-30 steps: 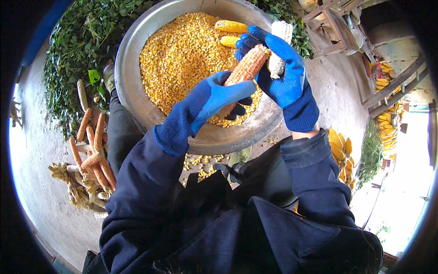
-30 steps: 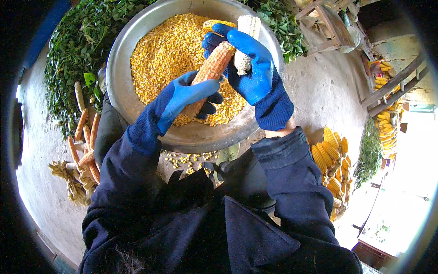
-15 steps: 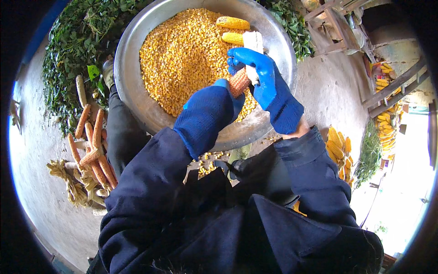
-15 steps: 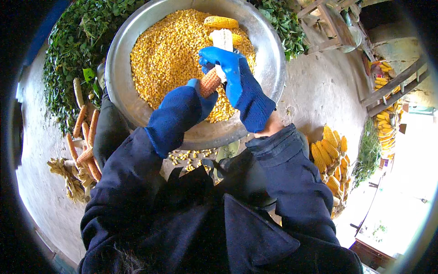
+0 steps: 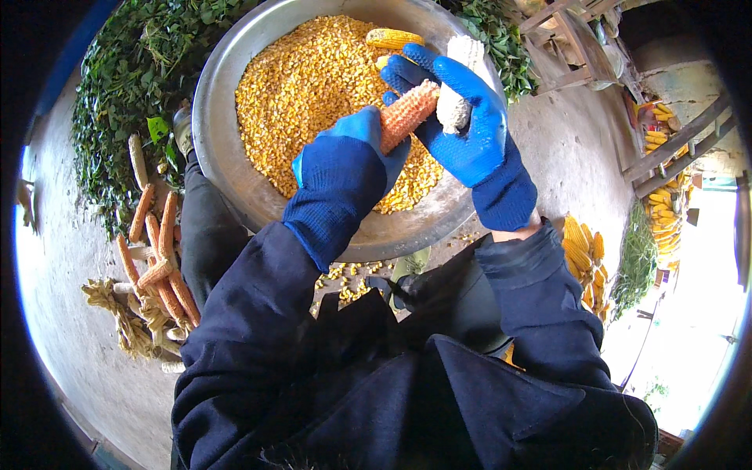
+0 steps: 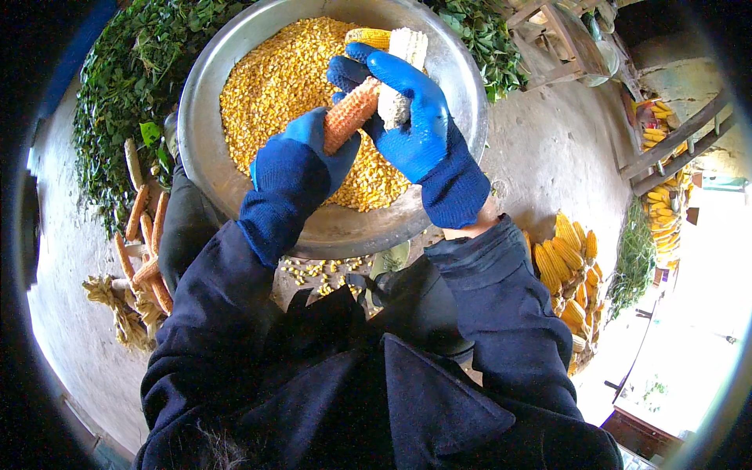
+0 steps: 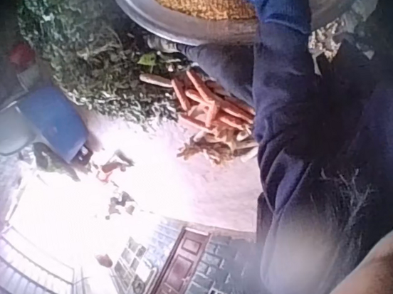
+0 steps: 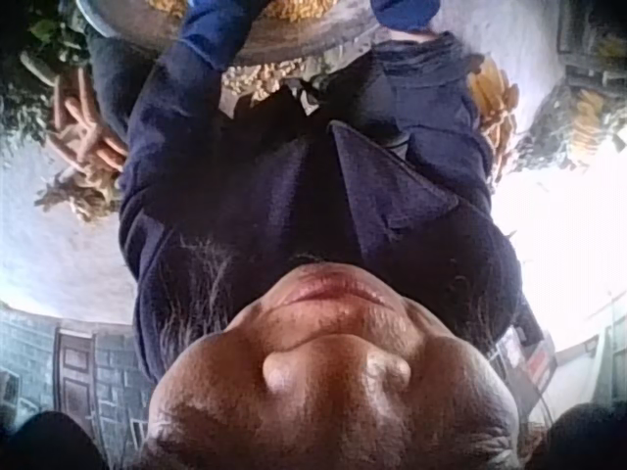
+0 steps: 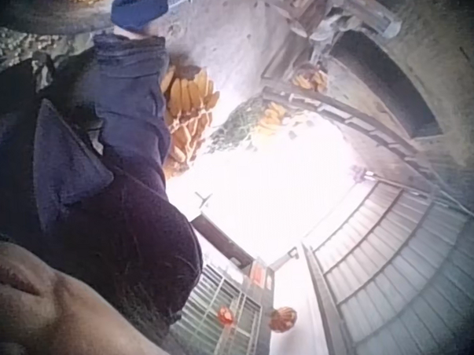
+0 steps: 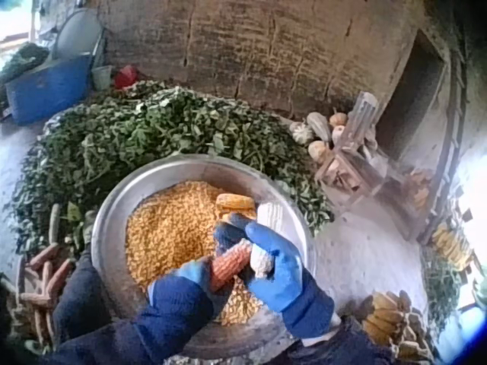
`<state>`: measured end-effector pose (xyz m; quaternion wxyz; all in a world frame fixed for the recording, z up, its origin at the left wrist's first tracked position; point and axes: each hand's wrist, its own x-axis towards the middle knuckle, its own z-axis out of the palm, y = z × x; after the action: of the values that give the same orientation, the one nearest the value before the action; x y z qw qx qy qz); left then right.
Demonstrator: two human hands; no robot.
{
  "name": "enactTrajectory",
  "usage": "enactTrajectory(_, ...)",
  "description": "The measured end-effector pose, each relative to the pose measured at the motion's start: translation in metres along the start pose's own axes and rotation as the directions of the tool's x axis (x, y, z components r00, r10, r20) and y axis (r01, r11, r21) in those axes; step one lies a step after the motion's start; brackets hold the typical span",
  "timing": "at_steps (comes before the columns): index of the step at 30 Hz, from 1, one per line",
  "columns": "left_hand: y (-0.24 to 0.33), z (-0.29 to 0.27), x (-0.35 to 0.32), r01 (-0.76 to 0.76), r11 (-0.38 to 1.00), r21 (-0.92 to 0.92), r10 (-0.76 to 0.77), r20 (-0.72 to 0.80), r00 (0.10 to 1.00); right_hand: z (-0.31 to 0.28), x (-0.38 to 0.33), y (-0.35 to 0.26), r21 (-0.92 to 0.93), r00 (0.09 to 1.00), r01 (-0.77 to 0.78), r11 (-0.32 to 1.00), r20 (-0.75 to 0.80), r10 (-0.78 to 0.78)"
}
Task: The person shucks corn cobs by hand, removing kernels into a large metal bowl. The person holds each cob with gloved hands and rubs the kernels off into the bowl, then sets the stripped cob aside.
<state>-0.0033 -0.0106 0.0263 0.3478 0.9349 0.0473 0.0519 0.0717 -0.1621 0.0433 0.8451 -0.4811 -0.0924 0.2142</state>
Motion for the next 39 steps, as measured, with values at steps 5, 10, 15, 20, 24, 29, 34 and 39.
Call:
enactTrajectory(5, -0.011, 0.011, 0.007, 0.192, 0.83, -0.524, 0.006, 0.352, 0.936, -0.004, -0.004, -0.01, 0.172, 0.996, -0.031, 0.985, 0.085, 0.017)
enactTrajectory(10, -0.003, -0.024, 0.002, 0.682, 0.442, -0.582, 0.161, 0.8, 0.578, -0.001, -0.004, -0.017, 0.22, 0.968, -0.111, 0.969, 0.245, 0.055)
enactTrajectory(15, 0.011, -0.007, 0.001, 0.546, 0.703, -0.456, -0.079, 0.712, 0.698, -0.029, -0.001, 0.006, -0.031, 0.988, 0.02, 0.999, 0.155, -0.015)
enactTrajectory(20, -0.012, 0.027, -0.008, 0.089, 0.996, 0.002, -0.087, 0.184, 0.979, -0.029, 0.0, 0.022, -0.559, 0.935, 0.325, 0.762, 0.313, -0.169)
enactTrajectory(24, -0.004, -0.001, -0.001, 0.159, 0.986, 0.053, -0.164, 0.104, 0.981, -0.002, 0.007, -0.005, -0.232, 0.999, 0.02, 0.973, 0.047, -0.009)
enactTrajectory(29, 0.002, -0.007, 0.004, 0.164, 0.986, 0.022, -0.165, 0.114, 0.98, -0.011, -0.008, -0.023, -0.392, 0.995, 0.087, 0.916, 0.081, -0.059)
enactTrajectory(34, -0.008, 0.002, 0.002, 0.134, 0.927, -0.351, -0.044, 0.252, 0.967, 0.0, -0.013, -0.022, -0.358, 0.999, -0.015, 0.934, 0.022, 0.024)
enactTrajectory(39, -0.033, -0.024, 0.005, 0.37, 0.31, -0.876, 0.092, 0.415, 0.905, -0.021, -0.004, -0.04, -0.035, 0.995, 0.031, 0.999, -0.093, -0.034)
